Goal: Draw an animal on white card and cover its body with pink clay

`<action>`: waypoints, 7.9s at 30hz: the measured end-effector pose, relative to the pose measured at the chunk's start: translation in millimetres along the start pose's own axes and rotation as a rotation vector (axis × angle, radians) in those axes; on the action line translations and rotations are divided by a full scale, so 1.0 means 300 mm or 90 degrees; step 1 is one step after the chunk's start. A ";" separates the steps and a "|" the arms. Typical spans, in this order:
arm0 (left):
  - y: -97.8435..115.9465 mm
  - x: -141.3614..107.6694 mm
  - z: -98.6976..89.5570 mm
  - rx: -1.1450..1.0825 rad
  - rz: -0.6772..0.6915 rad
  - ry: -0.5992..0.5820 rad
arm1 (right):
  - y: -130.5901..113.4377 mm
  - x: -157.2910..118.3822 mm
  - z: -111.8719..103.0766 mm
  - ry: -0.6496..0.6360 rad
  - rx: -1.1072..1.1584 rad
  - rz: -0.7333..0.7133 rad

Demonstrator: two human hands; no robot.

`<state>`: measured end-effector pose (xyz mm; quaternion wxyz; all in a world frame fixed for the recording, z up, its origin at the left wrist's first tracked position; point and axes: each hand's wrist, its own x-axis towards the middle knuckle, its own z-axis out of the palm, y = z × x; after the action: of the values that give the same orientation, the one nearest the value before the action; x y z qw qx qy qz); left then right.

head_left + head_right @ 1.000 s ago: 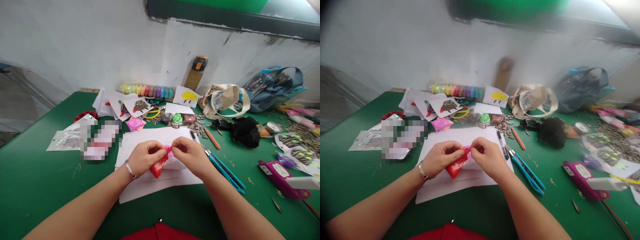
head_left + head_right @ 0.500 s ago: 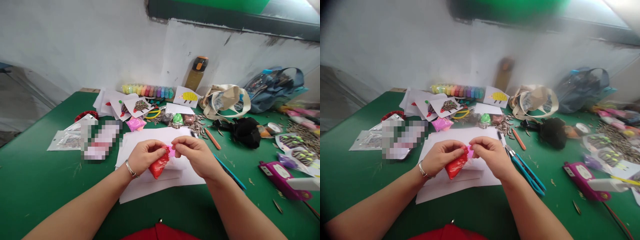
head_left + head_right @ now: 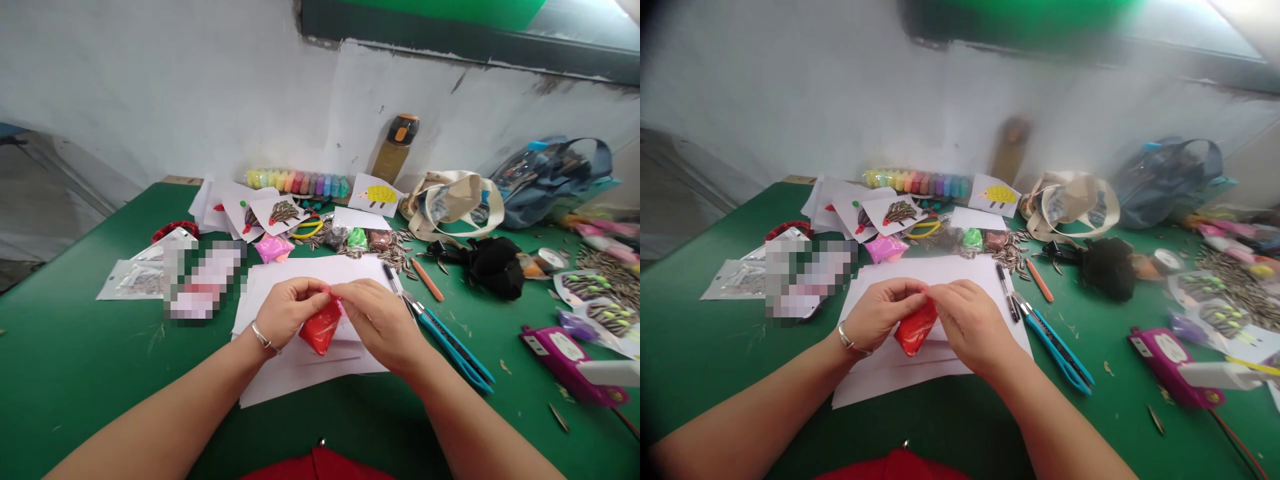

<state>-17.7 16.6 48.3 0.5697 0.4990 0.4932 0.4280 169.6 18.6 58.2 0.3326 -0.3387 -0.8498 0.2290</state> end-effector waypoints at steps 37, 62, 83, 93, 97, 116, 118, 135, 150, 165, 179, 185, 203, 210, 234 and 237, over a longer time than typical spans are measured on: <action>0.054 0.152 -0.037 0.208 0.145 0.139 | 0.093 0.019 0.027 0.151 0.369 0.387; -0.020 0.036 0.020 -0.125 -0.172 -0.109 | 0.042 0.002 0.026 -0.004 0.048 0.153; -0.019 0.035 0.025 -0.189 -0.158 -0.087 | 0.024 -0.002 0.047 0.058 0.033 0.109; -0.015 0.026 0.034 -0.172 -0.137 -0.095 | 0.029 -0.002 0.050 0.086 0.020 0.114; -0.011 0.026 0.032 -0.168 -0.148 -0.074 | 0.033 -0.005 0.057 0.089 0.014 0.098; -0.006 0.078 -0.046 -0.145 -0.092 0.048 | 0.071 -0.001 0.040 0.186 0.259 0.320; -0.003 0.082 -0.061 -0.132 -0.072 0.060 | 0.070 -0.003 0.035 0.181 0.235 0.307; -0.010 0.083 -0.046 0.073 0.005 0.036 | 0.042 0.000 0.023 0.142 0.078 0.213; 0.005 0.075 -0.037 0.101 0.013 0.032 | 0.054 -0.002 0.021 0.125 0.054 0.222; 0.042 0.059 -0.060 0.158 -0.036 -0.027 | 0.067 -0.003 0.032 0.099 0.050 0.237; 0.062 0.060 -0.065 0.282 -0.058 -0.030 | 0.076 -0.007 0.020 0.112 0.012 0.209; 0.067 0.057 -0.063 0.263 -0.083 -0.018 | 0.094 -0.012 0.015 0.114 -0.015 0.200; 0.046 0.071 -0.101 0.378 -0.019 -0.023 | 0.131 -0.012 -0.024 0.059 -0.125 0.188; 0.052 0.062 -0.097 0.514 -0.065 -0.081 | 0.128 -0.011 -0.024 0.043 -0.139 0.188; 0.033 0.061 -0.087 0.658 -0.030 -0.100 | 0.127 -0.015 -0.006 0.007 -0.146 0.186; 0.022 0.062 -0.090 0.677 -0.010 -0.114 | 0.125 -0.014 -0.006 0.002 -0.151 0.185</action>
<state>-41.7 39.7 51.9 0.2816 0.7495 0.5950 0.0708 189.1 40.7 34.5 0.2549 -0.4953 -0.8124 0.1725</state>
